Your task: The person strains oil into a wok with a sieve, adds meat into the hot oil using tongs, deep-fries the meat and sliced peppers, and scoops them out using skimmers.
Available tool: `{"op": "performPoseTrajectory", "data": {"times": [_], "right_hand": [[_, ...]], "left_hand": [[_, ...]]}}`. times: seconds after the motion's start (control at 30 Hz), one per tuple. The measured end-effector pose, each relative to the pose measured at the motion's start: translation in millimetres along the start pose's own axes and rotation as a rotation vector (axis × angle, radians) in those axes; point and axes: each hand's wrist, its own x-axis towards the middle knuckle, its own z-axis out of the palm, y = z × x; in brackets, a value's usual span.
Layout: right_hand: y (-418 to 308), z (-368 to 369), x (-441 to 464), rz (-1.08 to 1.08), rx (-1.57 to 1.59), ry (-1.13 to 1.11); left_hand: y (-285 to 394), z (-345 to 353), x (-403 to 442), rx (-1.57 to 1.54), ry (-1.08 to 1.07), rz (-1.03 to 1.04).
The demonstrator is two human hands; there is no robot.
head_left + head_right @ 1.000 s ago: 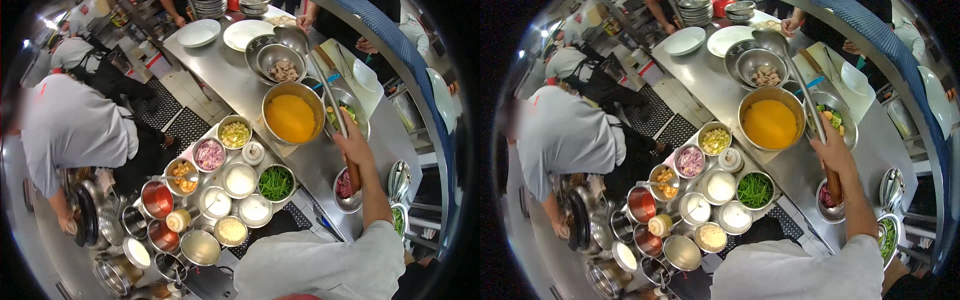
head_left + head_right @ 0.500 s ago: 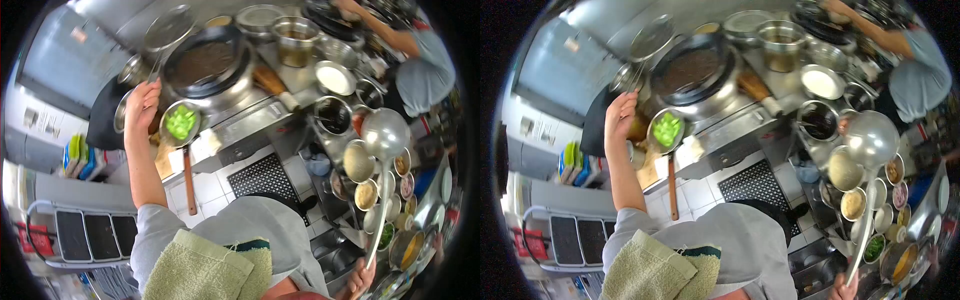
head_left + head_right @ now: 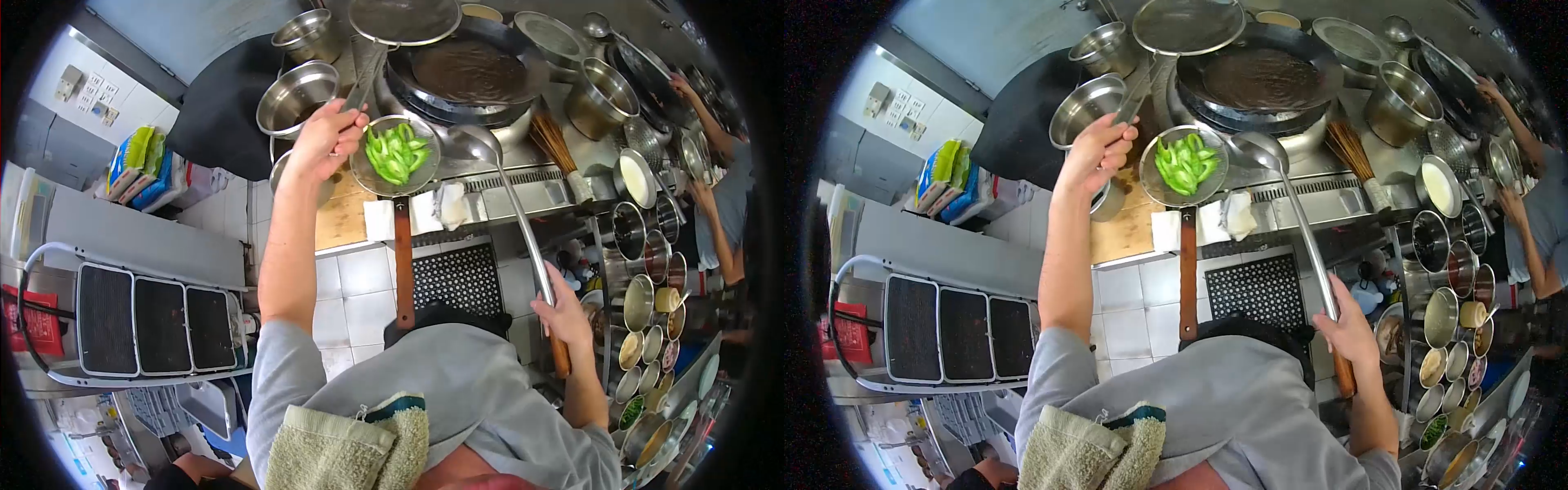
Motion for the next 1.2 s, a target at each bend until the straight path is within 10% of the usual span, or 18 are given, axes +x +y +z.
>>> {"op": "performPoseTrajectory", "data": {"times": [0.17, 0.4, 0.97, 1.0, 1.03, 1.2], "right_hand": [[41, -10, 12, -0.326, -0.675, 0.306], [93, 34, 63, 0.126, -0.571, 0.358], [126, 58, 109, -0.040, -0.355, 0.630], [133, 50, 98, -0.096, -0.390, 0.668], [135, 34, 79, -0.030, -0.404, 0.687], [194, -107, -119, 0.317, -0.643, 0.988]], "left_hand": [[-23, -6, -24, 0.047, 0.054, -0.024], [-60, 34, 2, -0.025, 0.251, -0.029], [-85, 55, 21, -0.242, 0.057, -0.069], [-99, -42, 75, -0.194, -0.681, -0.066], [-106, -6, 30, 0.279, 0.040, 0.296], [-106, -5, 28, 0.311, 0.089, 0.146]]}}
